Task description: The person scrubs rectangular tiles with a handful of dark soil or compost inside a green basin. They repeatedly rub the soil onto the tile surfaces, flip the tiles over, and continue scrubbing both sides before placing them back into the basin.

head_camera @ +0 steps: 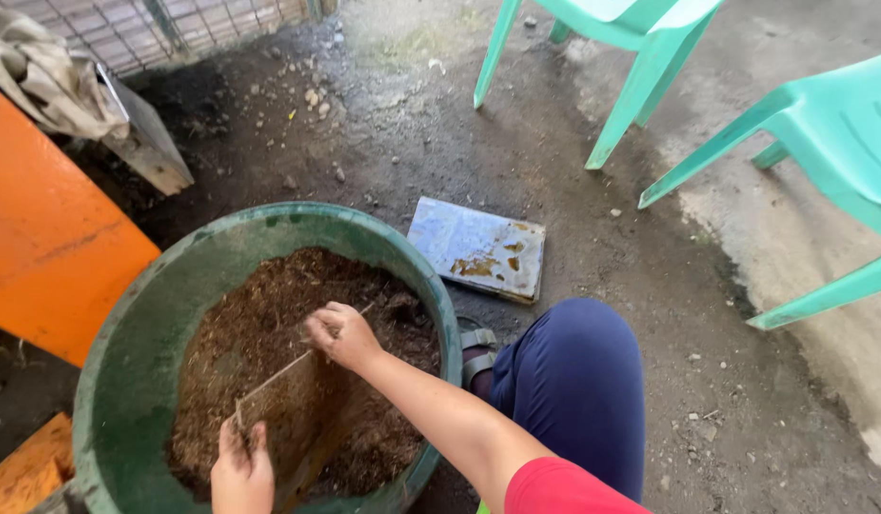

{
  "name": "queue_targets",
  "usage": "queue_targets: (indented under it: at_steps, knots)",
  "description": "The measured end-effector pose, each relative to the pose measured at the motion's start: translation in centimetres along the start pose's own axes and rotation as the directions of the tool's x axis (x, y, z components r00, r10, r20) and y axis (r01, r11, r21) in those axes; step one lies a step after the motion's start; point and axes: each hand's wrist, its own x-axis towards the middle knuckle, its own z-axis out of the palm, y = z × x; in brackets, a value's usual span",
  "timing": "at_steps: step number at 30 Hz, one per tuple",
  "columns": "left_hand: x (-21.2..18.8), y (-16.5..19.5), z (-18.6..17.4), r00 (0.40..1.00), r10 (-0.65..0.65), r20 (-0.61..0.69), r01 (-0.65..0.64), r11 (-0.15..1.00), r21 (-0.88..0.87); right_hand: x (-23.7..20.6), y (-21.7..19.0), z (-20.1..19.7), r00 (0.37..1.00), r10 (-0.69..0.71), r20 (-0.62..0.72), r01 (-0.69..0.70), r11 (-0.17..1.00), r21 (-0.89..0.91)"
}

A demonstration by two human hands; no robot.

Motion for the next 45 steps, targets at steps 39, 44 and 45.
queue_targets:
  at_steps: [39, 44, 45]
  knots:
    - [-5.1, 0.3, -2.0, 0.978, -0.174, 0.117, 0.199, 0.945, -0.259, -0.4, 1.6, 4.8, 0.988, -0.012, 0.154, -0.009, 0.991, 0.132]
    - [-5.8, -5.1, -2.3, 0.965, -0.106, 0.241, 0.192, 0.91, -0.368, 0.9, 10.4, 0.2, 0.989, 0.104, -0.104, -0.103, 0.995, 0.013]
    - [-6.0, -5.7, -2.3, 0.954, -0.126, 0.274, 0.206, 0.936, -0.287, 1.1, 11.9, 0.2, 0.971, 0.187, -0.148, -0.173, 0.98, 0.1]
